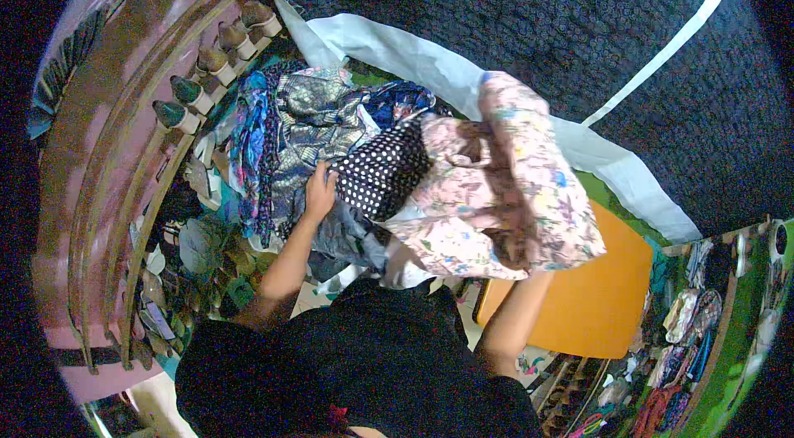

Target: The person is folding various pieces of printed fabric on a table and then placing the folded stacks onto a storage shelf.

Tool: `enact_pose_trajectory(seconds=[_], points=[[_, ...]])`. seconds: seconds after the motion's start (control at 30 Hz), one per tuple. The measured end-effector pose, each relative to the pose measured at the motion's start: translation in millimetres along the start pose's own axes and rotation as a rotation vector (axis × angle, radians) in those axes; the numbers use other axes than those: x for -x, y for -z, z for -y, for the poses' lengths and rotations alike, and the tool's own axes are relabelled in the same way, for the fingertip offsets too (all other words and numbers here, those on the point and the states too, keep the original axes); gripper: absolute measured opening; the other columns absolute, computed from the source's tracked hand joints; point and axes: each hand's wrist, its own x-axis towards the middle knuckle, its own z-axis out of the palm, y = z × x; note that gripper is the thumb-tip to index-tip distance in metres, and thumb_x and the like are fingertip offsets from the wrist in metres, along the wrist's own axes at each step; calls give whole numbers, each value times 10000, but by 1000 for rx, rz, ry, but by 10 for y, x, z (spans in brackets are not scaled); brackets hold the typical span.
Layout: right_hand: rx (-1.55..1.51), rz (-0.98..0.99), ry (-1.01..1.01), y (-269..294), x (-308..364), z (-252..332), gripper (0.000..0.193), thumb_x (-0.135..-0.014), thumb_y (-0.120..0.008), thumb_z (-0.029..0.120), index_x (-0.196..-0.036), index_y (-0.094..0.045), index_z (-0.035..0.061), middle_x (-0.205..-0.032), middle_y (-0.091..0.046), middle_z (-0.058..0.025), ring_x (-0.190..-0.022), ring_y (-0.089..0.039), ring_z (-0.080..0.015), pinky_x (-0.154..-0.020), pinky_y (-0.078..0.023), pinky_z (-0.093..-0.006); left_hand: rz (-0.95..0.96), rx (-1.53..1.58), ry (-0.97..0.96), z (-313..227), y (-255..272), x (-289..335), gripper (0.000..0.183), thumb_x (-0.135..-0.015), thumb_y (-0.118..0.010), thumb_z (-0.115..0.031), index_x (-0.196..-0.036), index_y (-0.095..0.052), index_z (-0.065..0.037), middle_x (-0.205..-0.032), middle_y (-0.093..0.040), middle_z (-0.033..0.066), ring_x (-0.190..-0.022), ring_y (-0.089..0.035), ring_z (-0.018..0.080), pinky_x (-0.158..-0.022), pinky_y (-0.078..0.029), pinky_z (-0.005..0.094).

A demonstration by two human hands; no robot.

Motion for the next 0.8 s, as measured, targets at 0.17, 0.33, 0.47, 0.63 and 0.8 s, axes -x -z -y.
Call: enact_pose_trajectory(seconds=[0.17,0.33,0.47,0.63,0.8], points=[[-85,-101,98,533,260,119,411,-827,-441,237,-1156,-466,-8,-1058,-562,-135,-903,-572,-246,-786,-478,-358,-102,149,-85,-445,60,32,265,-819,-502,-182,-980,-473,26,-877,-541,253,-812,-523,414,-695,-410,427],[-123,-136,147,850,423,127,414,-833,-430,247,-1159,-465,-5,-1064,-558,-138,-911,-568,-251,-788,-476,-367,-342,186,-308,-553,367,-22,291,-789,-524,-170,-987,-458,33,-881,-526,167,-822,-510,271,-768,-396,363],[-165,-180,198,839,461,-83,417,-837,-420,255,-1161,-463,-3,-1068,-555,-140,-918,-565,-255,-789,-475,-375,-668,48,-678,-867,752,-479,301,-764,-532,-146,-989,-456,39,-891,-534,157,-789,-512,269,-752,-403,363],[-231,-247,265,895,449,-184,420,-842,-409,265,-1163,-462,-1,-1074,-551,-143,-927,-561,-260,-790,-473,-384,-665,-75,-316,-1052,1275,-1250,309,-747,-590,-195,-967,-520,12,-974,-540,218,-975,-461,392,-899,-316,455],[-296,-295,334,1098,510,-91,424,-848,-397,275,-1166,-461,2,-1080,-546,-146,-935,-557,-265,-792,-472,-394,-112,-882,435,-1016,1128,-1505,580,-744,-584,-413,-1220,-406,-136,-1331,-273,168,-1249,-56,459,-873,-63,713]])
